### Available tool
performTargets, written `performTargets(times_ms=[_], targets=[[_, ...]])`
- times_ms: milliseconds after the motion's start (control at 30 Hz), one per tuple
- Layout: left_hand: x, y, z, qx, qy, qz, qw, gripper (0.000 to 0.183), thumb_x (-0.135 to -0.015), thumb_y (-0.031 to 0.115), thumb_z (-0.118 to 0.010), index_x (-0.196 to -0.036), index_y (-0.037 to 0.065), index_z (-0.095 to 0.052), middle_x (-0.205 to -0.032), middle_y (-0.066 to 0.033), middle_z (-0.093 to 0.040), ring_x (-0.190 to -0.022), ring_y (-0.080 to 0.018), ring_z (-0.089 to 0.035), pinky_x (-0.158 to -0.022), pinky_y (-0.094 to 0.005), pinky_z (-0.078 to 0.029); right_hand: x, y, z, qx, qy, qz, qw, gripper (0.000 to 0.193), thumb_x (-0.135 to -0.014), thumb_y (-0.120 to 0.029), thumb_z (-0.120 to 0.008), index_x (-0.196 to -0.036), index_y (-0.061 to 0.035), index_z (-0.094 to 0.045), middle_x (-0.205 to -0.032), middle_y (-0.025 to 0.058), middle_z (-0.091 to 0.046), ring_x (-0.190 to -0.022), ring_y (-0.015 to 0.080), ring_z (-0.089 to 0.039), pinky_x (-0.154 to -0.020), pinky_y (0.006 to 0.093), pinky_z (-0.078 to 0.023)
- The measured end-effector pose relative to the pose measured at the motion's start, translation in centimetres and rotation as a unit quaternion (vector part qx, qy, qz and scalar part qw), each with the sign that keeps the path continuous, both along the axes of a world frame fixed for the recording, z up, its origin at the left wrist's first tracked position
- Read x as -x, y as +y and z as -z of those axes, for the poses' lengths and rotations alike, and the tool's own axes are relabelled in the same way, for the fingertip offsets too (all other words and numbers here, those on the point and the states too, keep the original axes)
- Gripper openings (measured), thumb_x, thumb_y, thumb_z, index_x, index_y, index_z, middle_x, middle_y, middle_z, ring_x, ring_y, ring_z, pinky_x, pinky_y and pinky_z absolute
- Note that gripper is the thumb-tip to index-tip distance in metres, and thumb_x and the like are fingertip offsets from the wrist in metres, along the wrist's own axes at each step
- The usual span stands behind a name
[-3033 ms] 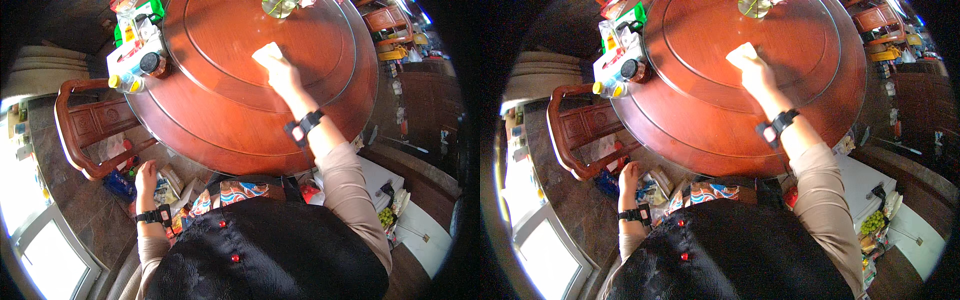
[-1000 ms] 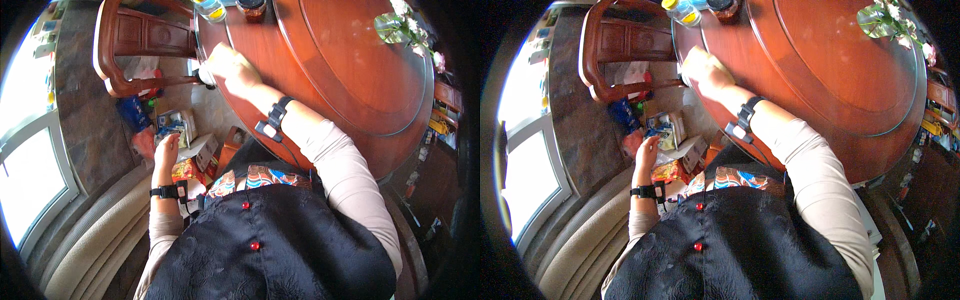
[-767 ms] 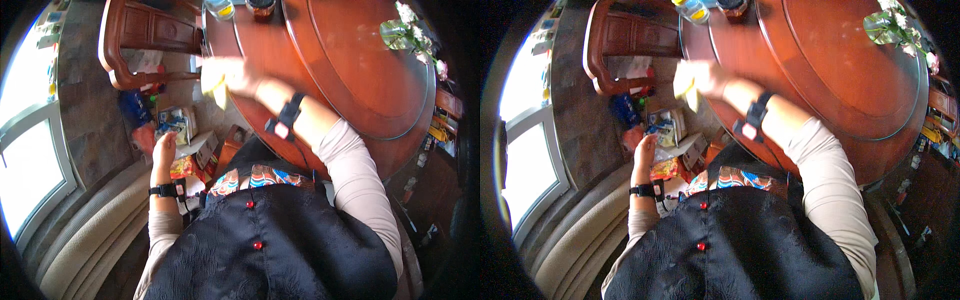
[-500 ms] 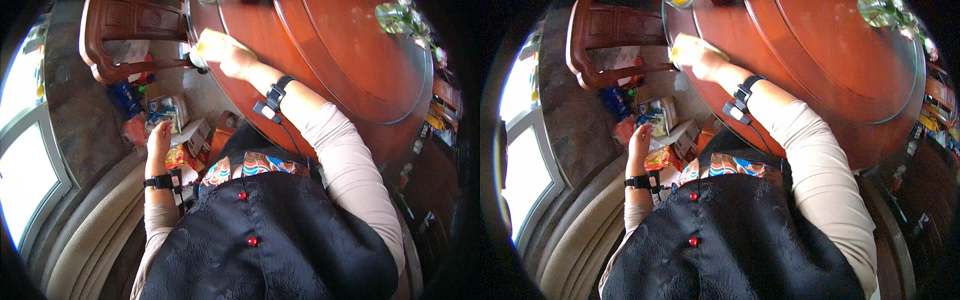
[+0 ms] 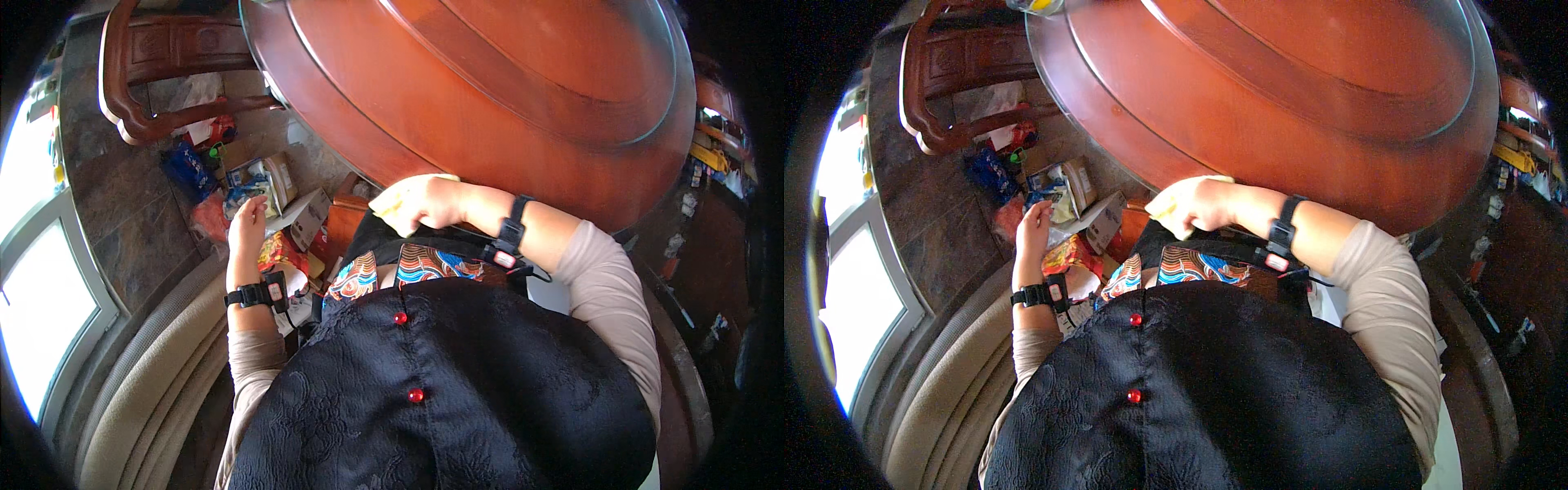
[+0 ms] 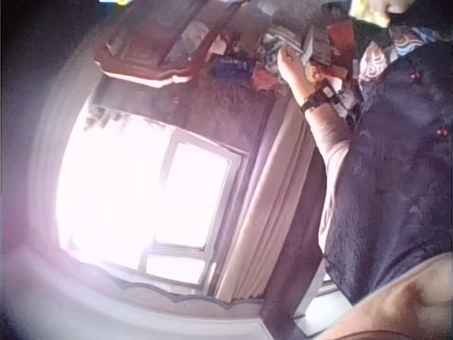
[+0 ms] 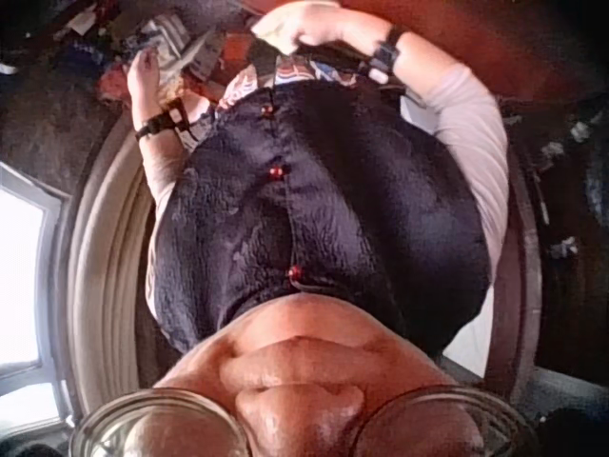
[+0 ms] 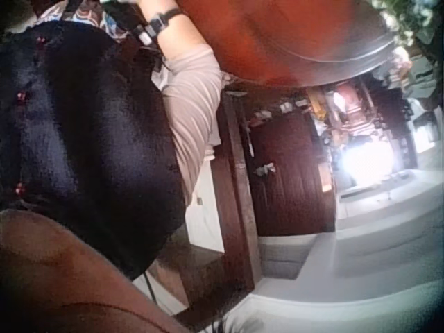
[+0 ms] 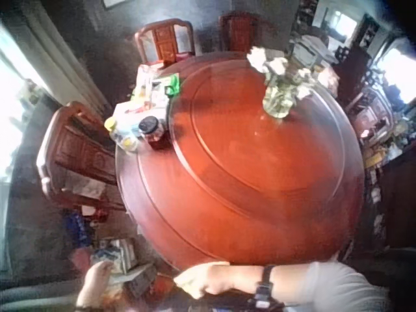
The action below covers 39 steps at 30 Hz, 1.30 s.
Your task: The person wipes a round wooden dining table with a yellow cloth, removing small debris and wiping the surface in circular motions. They then rinse the cloth at the kitchen sink and wring it out.
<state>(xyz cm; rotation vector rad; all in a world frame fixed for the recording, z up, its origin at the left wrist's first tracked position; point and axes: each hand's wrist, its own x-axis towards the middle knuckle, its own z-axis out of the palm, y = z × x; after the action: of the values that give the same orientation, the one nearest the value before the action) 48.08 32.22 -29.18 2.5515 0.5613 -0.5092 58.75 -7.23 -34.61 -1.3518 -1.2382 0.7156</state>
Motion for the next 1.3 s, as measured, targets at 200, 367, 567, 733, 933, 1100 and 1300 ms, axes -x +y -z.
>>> performTargets(times_ms=[200, 367, 567, 733, 933, 1100, 1300], targets=[[3.9, -5.5, -0.6, -0.04, 0.014, 0.028, 0.999, 0.021, -0.093, 0.015, -0.056, -0.111, 0.008, -0.064, -0.099, -0.0112, -0.07, -0.092, -0.022, -0.067, -0.081, -0.0325, -0.05, 4.5, -15.6, -3.0, 0.101, 0.003, -0.006, 0.995, 0.016, -0.066, 0.0, -0.06, -0.073, -0.0089, -0.071, -0.109, 0.0092, -0.069, -0.101, 0.0253, -0.065, -0.083, 0.0351, -0.052], [6.5, -11.1, -1.5, -0.031, -0.018, 0.053, 0.998, 0.021, -0.094, 0.02, -0.055, -0.11, 0.011, -0.065, -0.101, -0.0137, -0.069, -0.095, -0.0275, -0.066, -0.083, -0.0341, -0.05, 4.6, -20.9, -9.1, 0.258, 0.119, 0.222, 0.933, 0.023, -0.073, -0.002, -0.057, -0.09, -0.0076, -0.072, -0.112, 0.0121, -0.067, -0.096, 0.0238, -0.068, -0.087, 0.0368, -0.053], [9.0, -15.1, -2.9, 0.025, -0.086, 0.083, 0.992, 0.02, -0.096, 0.011, -0.05, -0.109, 0.003, -0.063, -0.103, -0.0121, -0.067, -0.092, -0.0219, -0.066, -0.082, -0.0309, -0.05, 6.4, -13.2, -2.9, -0.056, -0.074, 0.205, 0.974, 0.033, -0.075, -0.001, -0.058, -0.106, -0.0031, -0.066, -0.117, 0.0175, -0.063, -0.116, 0.0326, -0.055, -0.1, 0.0385, -0.044], [10.7, -14.9, -2.9, -0.022, -0.046, 0.057, 0.997, 0.022, -0.093, 0.012, -0.05, -0.108, 0.003, -0.064, -0.099, -0.0127, -0.069, -0.094, -0.0236, -0.067, -0.084, -0.0335, -0.05, 10.1, -20.6, 3.5, -0.063, -0.324, 0.297, 0.896, 0.034, -0.082, -0.007, -0.053, -0.113, -0.0083, -0.067, -0.124, 0.0122, -0.061, -0.119, 0.0282, -0.054, -0.106, 0.04, -0.04], [9.4, -16.1, -2.6, -0.032, -0.046, 0.085, 0.995, 0.021, -0.092, 0.015, -0.052, -0.104, 0.006, -0.066, -0.095, -0.0133, -0.069, -0.09, -0.0251, -0.066, -0.081, -0.0337, -0.05, 12.9, -39.8, -1.5, 0.08, 0.156, 0.673, 0.718, 0.029, -0.085, -0.007, -0.06, -0.113, -0.0041, -0.064, -0.113, 0.0109, -0.066, -0.111, 0.022, -0.06, -0.099, 0.0353, -0.045], [6.2, -17.8, -3.5, -0.037, -0.07, 0.13, 0.988, 0.021, -0.091, 0.015, -0.053, -0.105, 0.007, -0.066, -0.094, -0.0121, -0.07, -0.089, -0.0236, -0.067, -0.079, -0.033, -0.05, 8.4, -33.5, -5.3, -0.002, -0.145, 0.704, 0.695, 0.019, -0.086, -0.002, -0.052, -0.101, -0.0065, -0.062, -0.104, 0.0062, -0.063, -0.097, 0.0221, -0.062, -0.079, 0.034, -0.053], [3.1, -17.3, -5.0, -0.03, -0.089, 0.141, 0.985, 0.021, -0.09, 0.012, -0.054, -0.105, 0.005, -0.066, -0.096, -0.011, -0.07, -0.088, -0.022, -0.067, -0.079, -0.0326, -0.051, 4.9, -20.9, -0.5, -0.111, -0.205, 0.388, 0.892, 0.015, -0.088, -0.011, -0.054, -0.09, -0.0047, -0.067, -0.098, 0.0091, -0.065, -0.107, 0.0259, -0.057, -0.098, 0.0388, -0.042]])
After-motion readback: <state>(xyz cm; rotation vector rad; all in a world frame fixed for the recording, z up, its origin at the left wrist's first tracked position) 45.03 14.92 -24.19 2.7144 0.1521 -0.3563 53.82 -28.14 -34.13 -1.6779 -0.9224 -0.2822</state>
